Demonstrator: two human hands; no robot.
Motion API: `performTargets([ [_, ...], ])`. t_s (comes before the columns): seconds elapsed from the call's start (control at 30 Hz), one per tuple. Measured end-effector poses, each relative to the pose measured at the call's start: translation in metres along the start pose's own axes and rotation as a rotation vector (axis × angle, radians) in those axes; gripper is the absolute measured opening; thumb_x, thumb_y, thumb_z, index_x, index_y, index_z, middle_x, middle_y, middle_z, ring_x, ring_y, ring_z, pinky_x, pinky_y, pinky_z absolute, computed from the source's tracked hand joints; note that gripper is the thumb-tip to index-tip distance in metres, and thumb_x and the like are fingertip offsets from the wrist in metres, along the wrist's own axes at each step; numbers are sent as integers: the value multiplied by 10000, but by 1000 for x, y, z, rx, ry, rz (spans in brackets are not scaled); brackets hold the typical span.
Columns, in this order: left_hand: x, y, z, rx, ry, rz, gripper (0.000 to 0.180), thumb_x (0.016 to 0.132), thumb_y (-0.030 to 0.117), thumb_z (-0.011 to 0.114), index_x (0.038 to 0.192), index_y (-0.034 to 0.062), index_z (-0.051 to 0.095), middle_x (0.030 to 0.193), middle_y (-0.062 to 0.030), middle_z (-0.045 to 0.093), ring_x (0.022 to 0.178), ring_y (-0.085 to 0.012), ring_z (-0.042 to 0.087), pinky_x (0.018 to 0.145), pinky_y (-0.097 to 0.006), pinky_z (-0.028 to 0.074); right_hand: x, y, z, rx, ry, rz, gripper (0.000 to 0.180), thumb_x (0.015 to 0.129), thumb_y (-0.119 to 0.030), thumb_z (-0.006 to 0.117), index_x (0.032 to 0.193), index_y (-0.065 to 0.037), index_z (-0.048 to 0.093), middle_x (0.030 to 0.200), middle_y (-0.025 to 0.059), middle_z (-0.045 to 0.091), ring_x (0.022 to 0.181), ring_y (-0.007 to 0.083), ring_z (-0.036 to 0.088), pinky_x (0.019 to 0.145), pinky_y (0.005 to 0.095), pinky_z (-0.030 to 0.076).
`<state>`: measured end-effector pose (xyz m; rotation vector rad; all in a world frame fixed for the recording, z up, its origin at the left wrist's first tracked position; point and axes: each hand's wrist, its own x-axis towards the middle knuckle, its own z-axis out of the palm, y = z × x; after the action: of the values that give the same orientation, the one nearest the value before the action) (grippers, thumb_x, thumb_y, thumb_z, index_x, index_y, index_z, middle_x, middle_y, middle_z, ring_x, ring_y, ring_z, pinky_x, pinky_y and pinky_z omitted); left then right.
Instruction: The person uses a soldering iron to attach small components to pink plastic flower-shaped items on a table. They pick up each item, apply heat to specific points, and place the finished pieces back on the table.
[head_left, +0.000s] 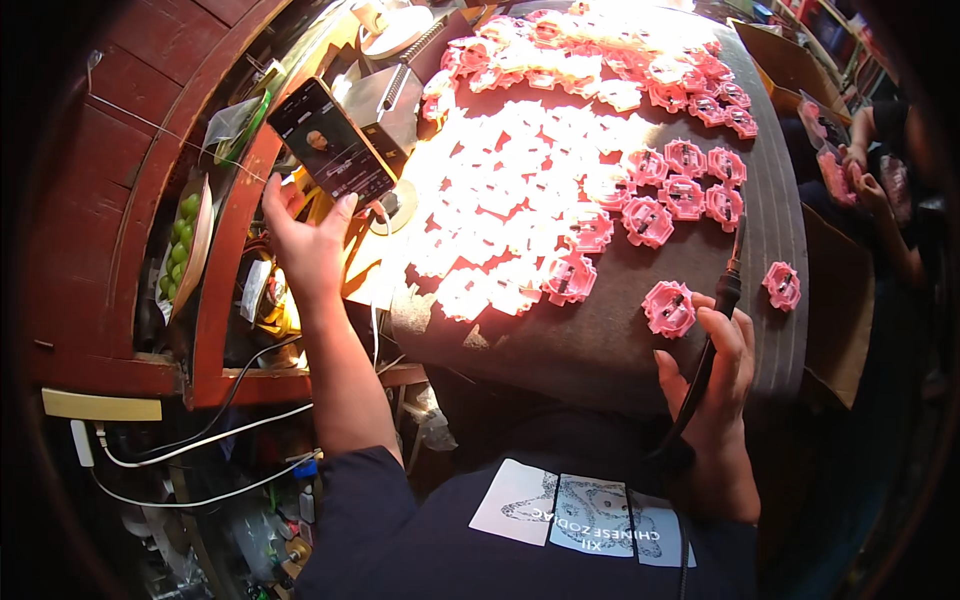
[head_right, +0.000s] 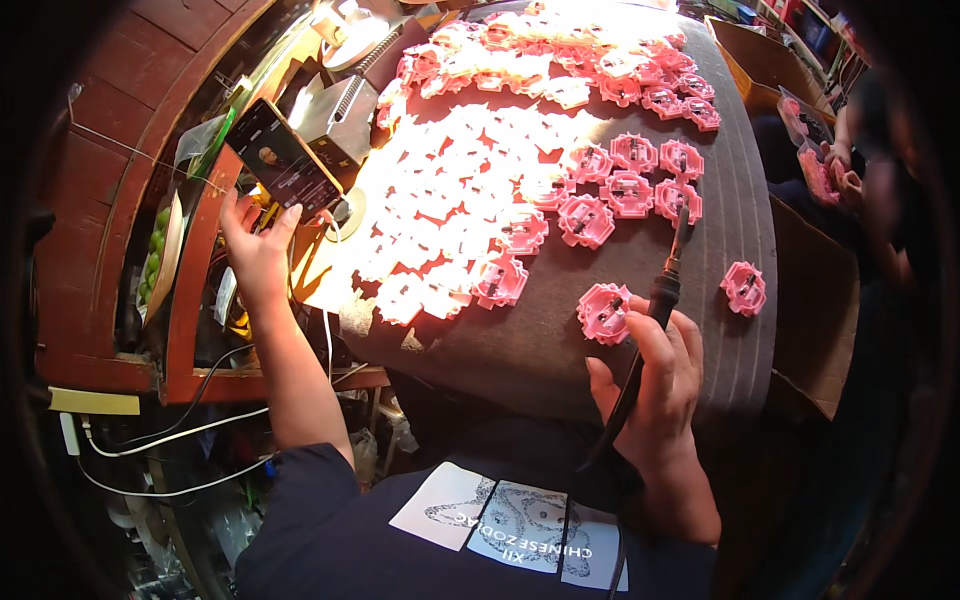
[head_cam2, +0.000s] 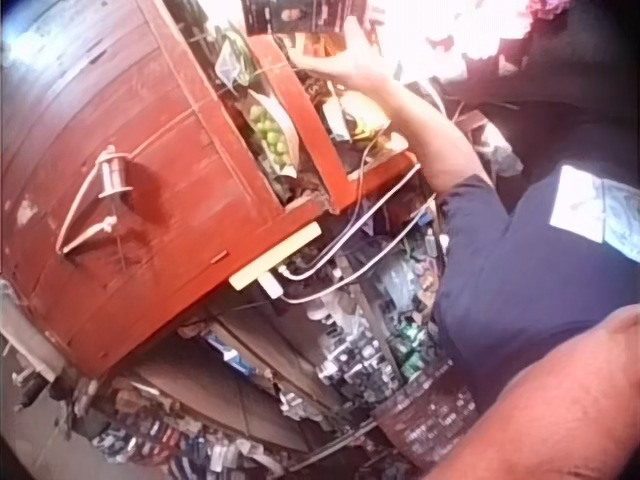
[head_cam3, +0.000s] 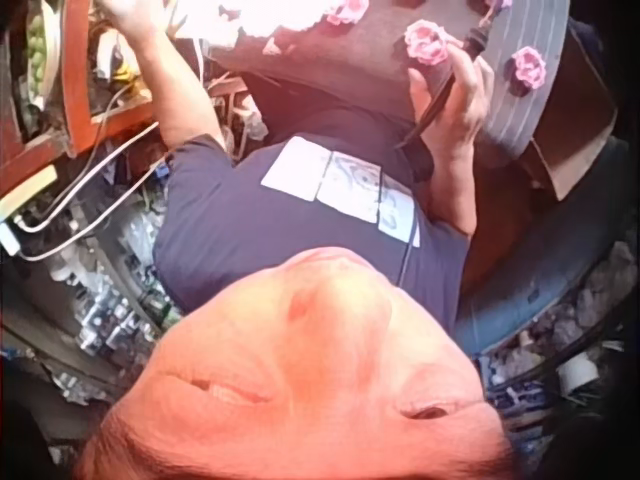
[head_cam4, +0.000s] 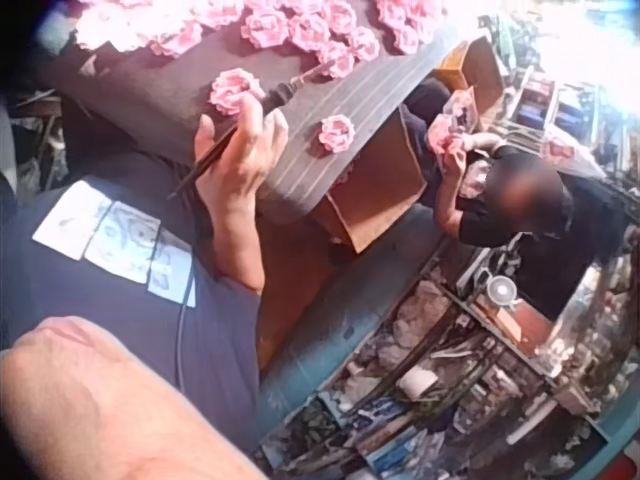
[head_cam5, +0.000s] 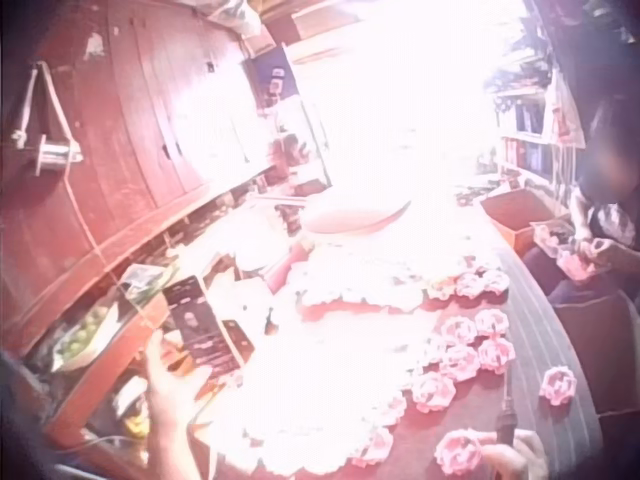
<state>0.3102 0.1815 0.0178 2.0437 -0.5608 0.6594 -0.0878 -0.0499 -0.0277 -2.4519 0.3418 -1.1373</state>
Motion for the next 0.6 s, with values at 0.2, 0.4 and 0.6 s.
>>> performTargets([
  [0.2,49,-43,4,-581,-374,-278,450,1003,190,783,1375,0,616,1183,-88,740,1025,-181,699,937,-370,543,0,1,1,-20,1,16,587,882,-157,828,1376,-25,539,1251,219,704,1114,432,657,982,534,504],
  [0.4,32,-15,0,-495,19,-367,488,1137,483,511,1205,53,732,1153,-67,756,1105,-183,696,947,-327,484,-1,0,3,-101,-21,-15,586,878,-147,830,1373,-26,541,1200,204,694,1050,433,639,929,530,502],
  [0.6,-72,67,-8,-512,-45,248,223,1051,116,608,1207,-36,657,1156,-142,706,1027,-248,648,980,-403,518,13,-7,9,-172,-69,-52,535,845,-7,785,1331,-27,561,1045,187,658,896,417,601,799,510,492],
])
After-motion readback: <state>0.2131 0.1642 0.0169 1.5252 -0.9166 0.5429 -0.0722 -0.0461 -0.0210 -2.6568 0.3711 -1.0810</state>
